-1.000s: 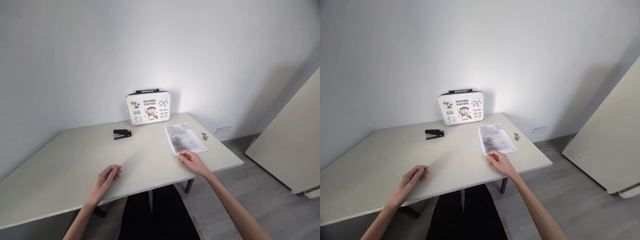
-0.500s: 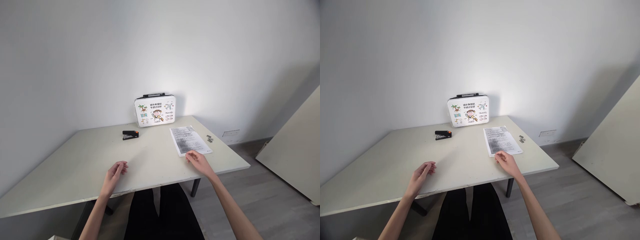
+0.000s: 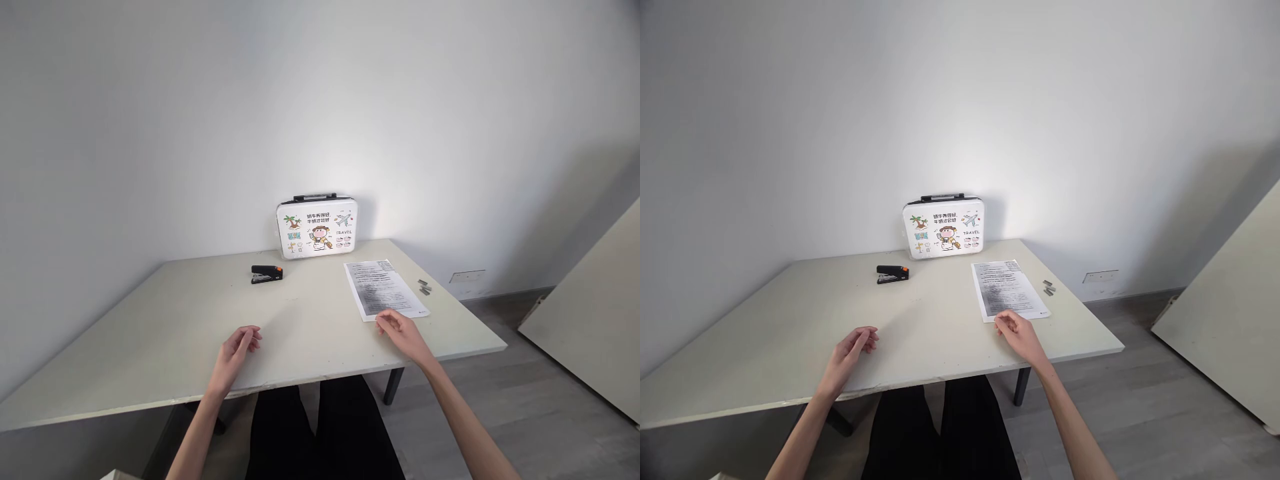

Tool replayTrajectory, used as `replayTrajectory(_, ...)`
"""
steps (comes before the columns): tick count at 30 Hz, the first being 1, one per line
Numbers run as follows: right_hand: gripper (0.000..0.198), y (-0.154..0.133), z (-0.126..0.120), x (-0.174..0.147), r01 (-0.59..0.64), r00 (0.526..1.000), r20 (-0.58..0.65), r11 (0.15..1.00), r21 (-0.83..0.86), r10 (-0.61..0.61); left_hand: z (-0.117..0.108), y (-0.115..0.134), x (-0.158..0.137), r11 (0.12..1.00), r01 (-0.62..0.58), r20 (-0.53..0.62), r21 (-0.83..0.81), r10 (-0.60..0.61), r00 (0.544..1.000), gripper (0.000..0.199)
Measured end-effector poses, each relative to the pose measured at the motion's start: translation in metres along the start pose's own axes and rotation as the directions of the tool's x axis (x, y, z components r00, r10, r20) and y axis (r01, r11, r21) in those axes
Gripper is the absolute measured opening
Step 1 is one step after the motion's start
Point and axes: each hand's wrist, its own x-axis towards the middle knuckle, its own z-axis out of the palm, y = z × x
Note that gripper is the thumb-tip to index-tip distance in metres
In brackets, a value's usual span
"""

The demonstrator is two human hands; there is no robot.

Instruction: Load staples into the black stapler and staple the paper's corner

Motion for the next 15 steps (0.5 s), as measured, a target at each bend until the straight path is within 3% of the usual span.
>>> replayTrajectory(15, 0.048, -0.0024, 0.0044, -0.0004, -0.006, 1.000, -0.016, 1.000, 0.008, 0.006, -0.0030, 0.0060, -0.0023, 1.000, 0.000, -0.008, 0.028, 0.000, 1.000, 0.053)
